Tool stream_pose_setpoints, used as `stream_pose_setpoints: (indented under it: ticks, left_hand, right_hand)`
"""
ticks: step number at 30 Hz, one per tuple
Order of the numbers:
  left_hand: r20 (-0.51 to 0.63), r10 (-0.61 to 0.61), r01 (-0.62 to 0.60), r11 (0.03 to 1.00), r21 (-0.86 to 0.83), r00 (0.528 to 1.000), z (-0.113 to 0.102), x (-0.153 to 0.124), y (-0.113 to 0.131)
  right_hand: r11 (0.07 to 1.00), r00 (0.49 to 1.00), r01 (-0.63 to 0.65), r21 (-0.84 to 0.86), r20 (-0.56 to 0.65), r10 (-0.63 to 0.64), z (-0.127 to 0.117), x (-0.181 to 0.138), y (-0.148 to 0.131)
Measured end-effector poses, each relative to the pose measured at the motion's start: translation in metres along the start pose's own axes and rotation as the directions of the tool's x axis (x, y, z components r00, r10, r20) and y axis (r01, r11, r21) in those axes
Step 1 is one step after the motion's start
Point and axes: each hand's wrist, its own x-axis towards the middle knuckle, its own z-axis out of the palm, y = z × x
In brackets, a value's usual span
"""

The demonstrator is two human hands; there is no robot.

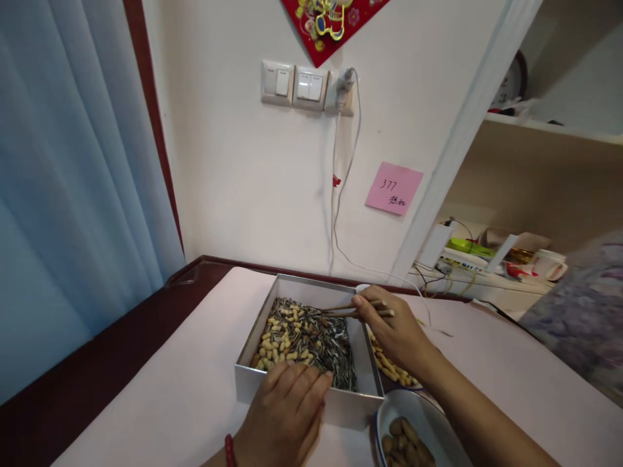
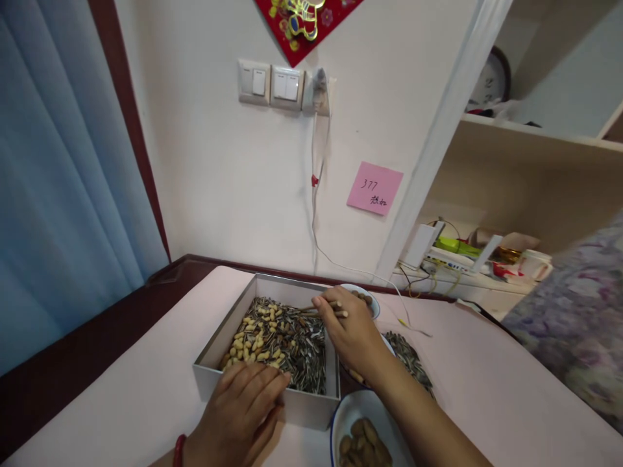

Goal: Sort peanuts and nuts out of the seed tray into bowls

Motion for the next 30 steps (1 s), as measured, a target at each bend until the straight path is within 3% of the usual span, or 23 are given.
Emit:
stream_pose_setpoints:
  ticks: [10, 17, 24, 30]
  left_hand:
    - [-0.02, 0.021, -0.021, 1.0, -0.004, 1.0, 0.0, 0.001, 0.0]
    - [-0.019, 0.019, -0.019, 1.0, 0.012, 1.0, 0.0, 0.0, 0.0]
    - [-0.005, 0.004, -0.004, 1.0, -0.005, 1.0, -0.002, 0.001, 0.001]
    - [-0.023, -0.016, 0.015, 1.0, -0.019, 1.0, -0.003, 0.003, 0.0]
  right_hand:
    - [0.998, 0.998, 0.007, -0.057, 0.065, -0.003, 0.036, 0.02, 0.033]
    - [1.0, 1.0, -0.005, -0.029, 0.016, 0.006, 0.034, 0.013, 0.034]
    - [0.999, 0.996, -0.011, 0.038, -0.088, 0.014, -0.007, -0.009, 0.012]
    - [0.998, 0.959, -0.004, -0.063, -0.281, -0.014, -0.081, -0.052, -0.018]
